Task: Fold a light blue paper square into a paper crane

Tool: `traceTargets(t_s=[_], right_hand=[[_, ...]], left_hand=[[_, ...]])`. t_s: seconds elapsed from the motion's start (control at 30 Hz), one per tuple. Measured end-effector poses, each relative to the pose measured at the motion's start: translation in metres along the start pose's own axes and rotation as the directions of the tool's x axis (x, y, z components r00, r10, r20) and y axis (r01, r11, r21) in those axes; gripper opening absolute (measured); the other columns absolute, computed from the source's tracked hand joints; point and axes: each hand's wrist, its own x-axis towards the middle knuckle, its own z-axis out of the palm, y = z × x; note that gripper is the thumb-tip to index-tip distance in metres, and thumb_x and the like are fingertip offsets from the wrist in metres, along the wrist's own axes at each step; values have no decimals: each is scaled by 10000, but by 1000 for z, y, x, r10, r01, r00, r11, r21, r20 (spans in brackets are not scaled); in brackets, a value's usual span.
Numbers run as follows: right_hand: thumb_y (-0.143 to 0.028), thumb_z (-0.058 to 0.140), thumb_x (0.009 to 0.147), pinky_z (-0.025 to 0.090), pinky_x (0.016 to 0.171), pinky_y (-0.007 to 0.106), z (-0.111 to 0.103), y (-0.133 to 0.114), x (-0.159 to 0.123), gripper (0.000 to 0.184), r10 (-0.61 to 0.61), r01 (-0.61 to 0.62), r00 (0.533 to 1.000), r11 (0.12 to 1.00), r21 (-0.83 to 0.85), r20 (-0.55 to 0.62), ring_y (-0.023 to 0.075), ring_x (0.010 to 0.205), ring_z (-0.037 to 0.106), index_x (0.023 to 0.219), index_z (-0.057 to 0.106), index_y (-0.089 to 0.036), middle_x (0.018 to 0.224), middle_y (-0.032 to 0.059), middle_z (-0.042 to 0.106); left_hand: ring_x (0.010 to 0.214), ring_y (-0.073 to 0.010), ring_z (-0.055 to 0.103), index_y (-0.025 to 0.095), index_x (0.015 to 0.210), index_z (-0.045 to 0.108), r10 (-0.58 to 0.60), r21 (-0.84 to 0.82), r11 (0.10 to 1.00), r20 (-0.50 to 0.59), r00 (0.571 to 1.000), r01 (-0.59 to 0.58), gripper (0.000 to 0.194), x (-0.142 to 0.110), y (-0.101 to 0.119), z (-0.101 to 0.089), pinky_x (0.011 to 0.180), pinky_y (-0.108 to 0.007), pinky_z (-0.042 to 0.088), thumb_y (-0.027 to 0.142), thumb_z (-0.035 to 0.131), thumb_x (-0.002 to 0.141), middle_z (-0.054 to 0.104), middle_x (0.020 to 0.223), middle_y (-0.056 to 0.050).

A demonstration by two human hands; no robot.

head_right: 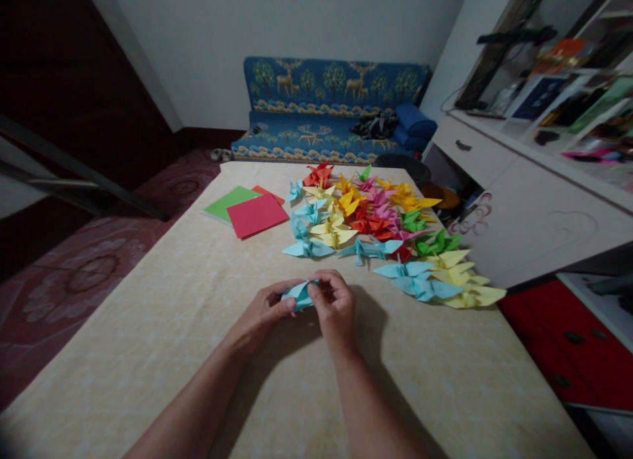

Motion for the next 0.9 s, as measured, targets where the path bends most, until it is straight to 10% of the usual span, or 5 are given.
traceTargets(t_s=[0.9], right_hand=[[-284,595,748,445,639,260,-3,4,0,199,109,-139,973,981,134,205,173,724,578,928,639,-209,839,15,636]], left_hand=[[978,-275,593,152,916,743,129,182,980,-267,955,-81,302,1,-1,2,867,-336,405,396,650,765,701,994,-113]])
